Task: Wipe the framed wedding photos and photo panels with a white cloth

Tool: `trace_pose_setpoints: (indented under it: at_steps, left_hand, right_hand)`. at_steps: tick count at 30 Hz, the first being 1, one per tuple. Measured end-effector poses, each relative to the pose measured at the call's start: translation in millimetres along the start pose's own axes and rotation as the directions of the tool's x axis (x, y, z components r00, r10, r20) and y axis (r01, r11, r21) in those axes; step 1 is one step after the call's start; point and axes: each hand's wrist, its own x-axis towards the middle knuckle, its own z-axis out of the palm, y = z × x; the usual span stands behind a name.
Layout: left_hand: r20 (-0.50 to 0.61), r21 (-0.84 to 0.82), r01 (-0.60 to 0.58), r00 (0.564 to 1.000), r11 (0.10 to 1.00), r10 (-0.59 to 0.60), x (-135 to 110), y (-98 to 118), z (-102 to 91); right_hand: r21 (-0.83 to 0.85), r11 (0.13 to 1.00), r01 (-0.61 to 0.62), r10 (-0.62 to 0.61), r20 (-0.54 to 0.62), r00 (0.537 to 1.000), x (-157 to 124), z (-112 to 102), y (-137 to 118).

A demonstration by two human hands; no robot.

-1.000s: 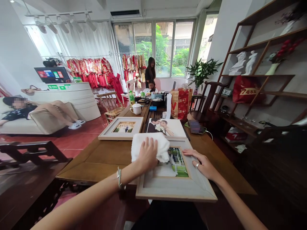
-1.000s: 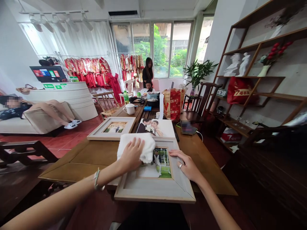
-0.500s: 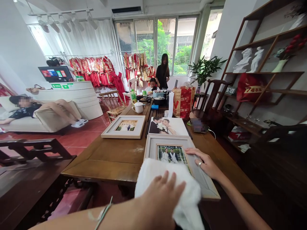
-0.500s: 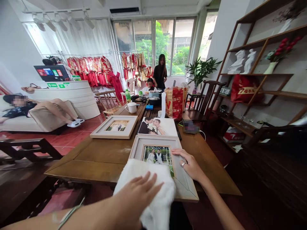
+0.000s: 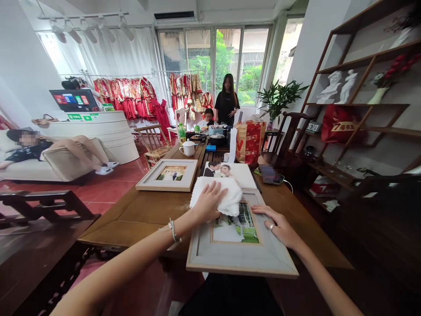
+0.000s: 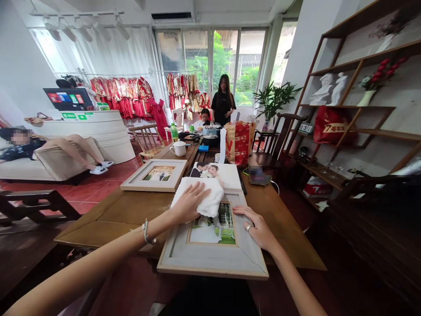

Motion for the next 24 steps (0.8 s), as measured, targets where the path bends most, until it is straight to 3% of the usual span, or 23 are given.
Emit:
trace_pose_setpoints:
  at_steps: [3,6,11,15,19,24]
  left_hand:
    - [0.029,0.012,-0.083,0.996,0.996,0.083,-4,-11,-7.1]
    - [0.105,0.032,-0.131,0.986,0.991,0.127,-23,-2,-20.9]
    - [0.266,-0.032,-0.274,0.925,0.961,0.272,-81,55,-46.1]
    - [0.307,-0.033,-0.263,0.916,0.964,0.26,-115,90,-50.9]
    - [0.267,-0.035,-0.15,0.951,0.988,0.154,-104,83,-38.5]
    - [0.182,0.089,0.078,0.979,0.993,-0.093,-48,54,-17.7]
  right_hand:
    - [0.008,1.0,0.01,-0.01,-0.006,1.0,0,0,-1]
    - [0.005,1.0,0.006,-0.006,-0.007,1.0,0,0,-1]
    - [-0.004,1.0,0.017,-0.017,-0.005,1.0,0,1,0]
    - [-0.01,1.0,0.017,-0.017,-0.01,1.0,-1,1,1]
    - [-0.014,1.0,0.016,-0.016,-0.006,1.0,0,1,1]
    - [-0.011,1.0,0.026,-0.026,0.006,1.0,0,-1,0]
